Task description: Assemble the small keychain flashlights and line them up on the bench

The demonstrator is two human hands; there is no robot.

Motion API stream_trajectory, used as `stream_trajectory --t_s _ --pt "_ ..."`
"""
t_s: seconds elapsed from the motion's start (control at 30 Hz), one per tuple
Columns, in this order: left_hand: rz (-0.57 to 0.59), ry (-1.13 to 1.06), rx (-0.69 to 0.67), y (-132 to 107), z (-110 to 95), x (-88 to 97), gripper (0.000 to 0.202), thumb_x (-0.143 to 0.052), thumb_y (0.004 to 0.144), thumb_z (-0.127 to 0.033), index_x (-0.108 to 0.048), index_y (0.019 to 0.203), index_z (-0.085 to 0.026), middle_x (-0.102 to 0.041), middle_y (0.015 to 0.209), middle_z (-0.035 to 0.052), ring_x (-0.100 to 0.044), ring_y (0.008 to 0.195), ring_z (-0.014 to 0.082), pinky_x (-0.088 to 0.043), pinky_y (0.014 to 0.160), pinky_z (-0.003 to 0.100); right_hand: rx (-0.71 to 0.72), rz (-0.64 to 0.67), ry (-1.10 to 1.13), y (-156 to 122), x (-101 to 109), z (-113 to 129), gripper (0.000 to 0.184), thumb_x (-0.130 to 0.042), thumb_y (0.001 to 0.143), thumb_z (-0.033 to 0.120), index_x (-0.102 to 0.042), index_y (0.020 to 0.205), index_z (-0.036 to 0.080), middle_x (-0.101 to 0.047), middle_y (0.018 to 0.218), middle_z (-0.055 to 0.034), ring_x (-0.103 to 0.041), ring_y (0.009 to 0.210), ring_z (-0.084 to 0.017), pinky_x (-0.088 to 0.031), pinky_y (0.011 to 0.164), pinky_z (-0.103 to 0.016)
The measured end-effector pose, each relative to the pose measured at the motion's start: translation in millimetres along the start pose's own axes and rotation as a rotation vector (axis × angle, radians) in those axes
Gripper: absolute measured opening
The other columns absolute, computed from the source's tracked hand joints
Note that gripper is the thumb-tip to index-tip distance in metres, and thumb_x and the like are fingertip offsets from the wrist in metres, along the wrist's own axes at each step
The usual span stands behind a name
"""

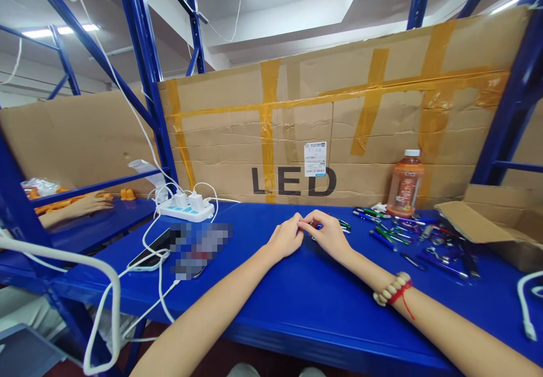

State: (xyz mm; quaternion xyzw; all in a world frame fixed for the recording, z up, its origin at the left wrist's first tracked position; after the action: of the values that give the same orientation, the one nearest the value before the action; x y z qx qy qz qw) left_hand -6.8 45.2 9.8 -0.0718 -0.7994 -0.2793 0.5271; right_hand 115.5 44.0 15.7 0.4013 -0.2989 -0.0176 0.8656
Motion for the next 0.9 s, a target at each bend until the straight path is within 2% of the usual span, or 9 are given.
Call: stream_trajectory --t_s 0.1,0.3,0.57,0.67,0.73,0.8,0.9 --pt "0.010 -0.001 0.007 0 0 -0.4 0.008 -0.034 0.084 -0.018 -0.039 0.089 -0.021 -0.058 0.089 0.0026 -0.058 0.084 0.0184 -0.041 0.064 0.025 -0.013 0.050 0.025 0 -1 0 0.035 -0.048 0.079 0.048 -0.061 0.070 0.016 -0.060 0.071 -0.0041 -0.054 0.058 -0.013 -0.044 0.059 -0.027" --pt "0.010 0.006 0.019 0 2 -0.3 0.008 -0.034 0.084 -0.020 -0.039 0.089 -0.020 -0.058 0.088 0.0032 -0.058 0.083 0.0193 -0.041 0.062 0.026 -0.003 0.169 0.073 0 -3 -3 0.035 -0.044 0.082 0.046 -0.064 0.081 0.016 -0.058 0.086 -0.0055 -0.053 0.052 -0.009 -0.045 0.057 -0.027" --pt "-0.020 0.032 0.039 0 1 -0.9 0.009 -0.037 0.081 -0.017 -0.044 0.086 -0.020 -0.057 0.091 0.0027 -0.055 0.085 0.0173 -0.040 0.066 0.025 0.021 0.246 0.033 -1 -8 -12 0.021 -0.047 0.081 0.035 -0.059 0.083 0.017 -0.056 0.086 -0.0032 -0.054 0.056 -0.009 -0.044 0.059 -0.026" --pt "-0.077 0.040 0.082 3 5 -1.7 0.009 -0.038 0.080 -0.014 -0.046 0.081 -0.019 -0.056 0.090 0.0028 -0.053 0.088 0.0163 -0.040 0.072 0.025 0.027 0.193 -0.004 0 -7 -7 0.019 -0.047 0.081 0.033 -0.059 0.086 0.019 -0.059 0.088 -0.0033 -0.056 0.065 -0.011 -0.044 0.060 -0.024" --pt "-0.118 0.040 0.128 6 10 -2.7 0.009 -0.039 0.080 -0.016 -0.046 0.077 -0.019 -0.055 0.087 0.0032 -0.052 0.087 0.0162 -0.040 0.073 0.026 0.012 0.087 -0.057 1 -2 -3 0.021 -0.046 0.082 0.033 -0.060 0.088 0.019 -0.061 0.087 -0.0032 -0.056 0.070 -0.012 -0.044 0.061 -0.024" --pt "-0.149 0.037 0.175 8 16 -4.0 0.011 -0.040 0.081 -0.019 -0.047 0.073 -0.018 -0.054 0.084 0.0035 -0.052 0.084 0.0164 -0.040 0.072 0.026 -0.061 -0.010 -0.142 2 6 -1 0.022 -0.045 0.081 0.034 -0.062 0.086 0.020 -0.062 0.083 -0.0019 -0.056 0.070 -0.012 -0.043 0.062 -0.024" --pt "-0.172 0.028 0.208 9 20 -6.0 0.013 -0.043 0.079 -0.020 -0.048 0.067 -0.018 -0.054 0.080 0.0031 -0.051 0.084 0.0170 -0.041 0.071 0.027 -0.210 0.026 -0.323 2 13 -6 0.020 -0.051 0.075 0.036 -0.066 0.078 0.023 -0.064 0.079 0.0007 -0.058 0.070 -0.014 -0.042 0.061 -0.025"
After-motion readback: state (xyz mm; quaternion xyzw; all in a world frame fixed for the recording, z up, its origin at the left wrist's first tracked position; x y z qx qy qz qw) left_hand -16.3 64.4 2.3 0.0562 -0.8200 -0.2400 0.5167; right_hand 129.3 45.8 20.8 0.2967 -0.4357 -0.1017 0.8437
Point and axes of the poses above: each hand's wrist, its own y-axis towards the middle knuckle, its own x-axis out of the back of the hand, z = x × y, the point moved 3 cm from there along y, towards the middle knuckle
